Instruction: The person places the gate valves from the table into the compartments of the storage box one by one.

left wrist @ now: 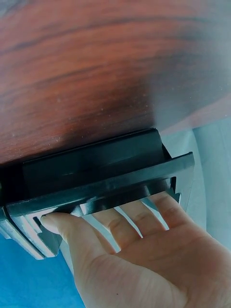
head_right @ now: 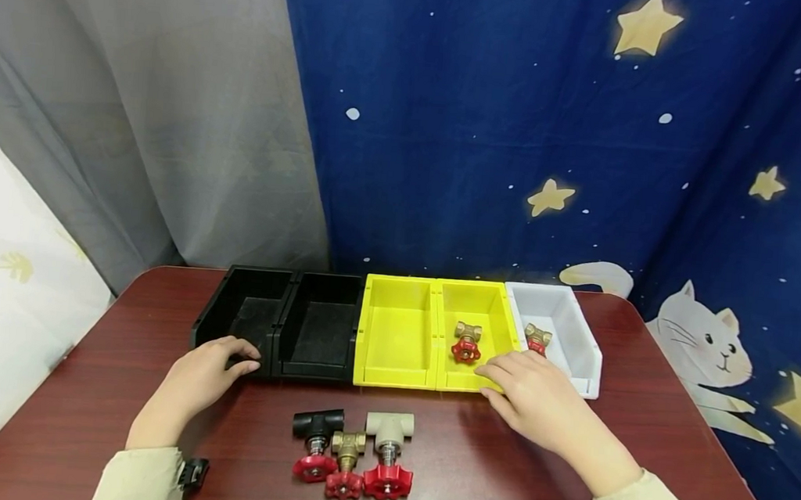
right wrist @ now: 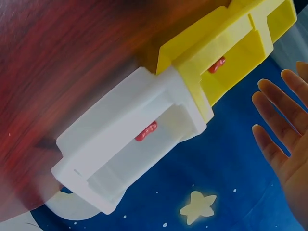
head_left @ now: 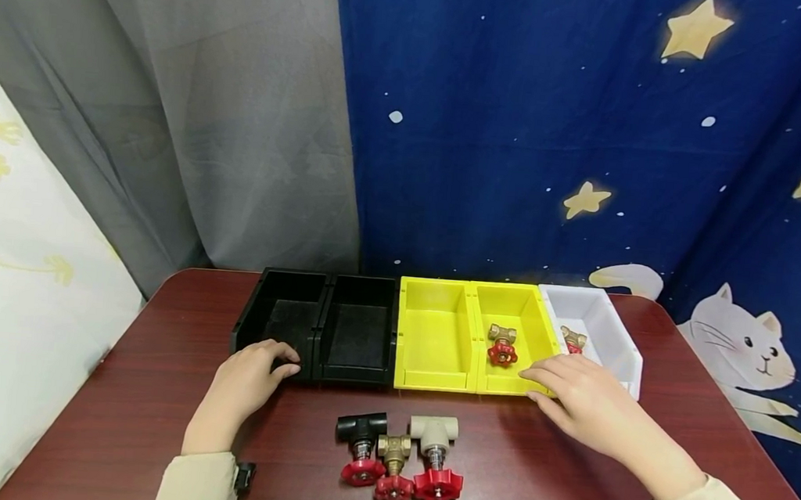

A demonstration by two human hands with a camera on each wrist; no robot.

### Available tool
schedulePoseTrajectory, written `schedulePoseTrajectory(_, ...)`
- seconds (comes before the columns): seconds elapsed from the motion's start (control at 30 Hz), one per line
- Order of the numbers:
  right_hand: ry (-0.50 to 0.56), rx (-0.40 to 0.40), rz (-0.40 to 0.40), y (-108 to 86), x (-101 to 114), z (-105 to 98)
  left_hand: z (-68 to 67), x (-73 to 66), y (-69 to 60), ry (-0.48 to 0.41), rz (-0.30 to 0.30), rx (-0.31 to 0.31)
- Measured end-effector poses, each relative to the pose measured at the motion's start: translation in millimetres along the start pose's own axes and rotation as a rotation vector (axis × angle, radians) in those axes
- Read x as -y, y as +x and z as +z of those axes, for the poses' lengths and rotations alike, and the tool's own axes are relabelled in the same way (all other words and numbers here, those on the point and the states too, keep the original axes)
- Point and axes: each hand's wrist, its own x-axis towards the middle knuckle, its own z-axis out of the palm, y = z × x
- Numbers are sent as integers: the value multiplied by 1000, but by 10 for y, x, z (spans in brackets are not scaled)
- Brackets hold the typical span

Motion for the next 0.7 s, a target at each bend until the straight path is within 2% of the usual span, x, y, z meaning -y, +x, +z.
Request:
schedulePoseTrajectory(0.13,16,6,3,-2,69,5,7,8,-1,0,2,-3)
schedulePoseTrajectory(0.33,32,-29,-15,1,160,26,18,16,3,8,7,-16)
schedulePoseTrajectory(0.53,74,-7,-2,19,255,44,21,20,3,8,8,-16)
schedulePoseTrajectory(0.7,108,-14,-31,30,325,59,20,18,3,10,9,-14)
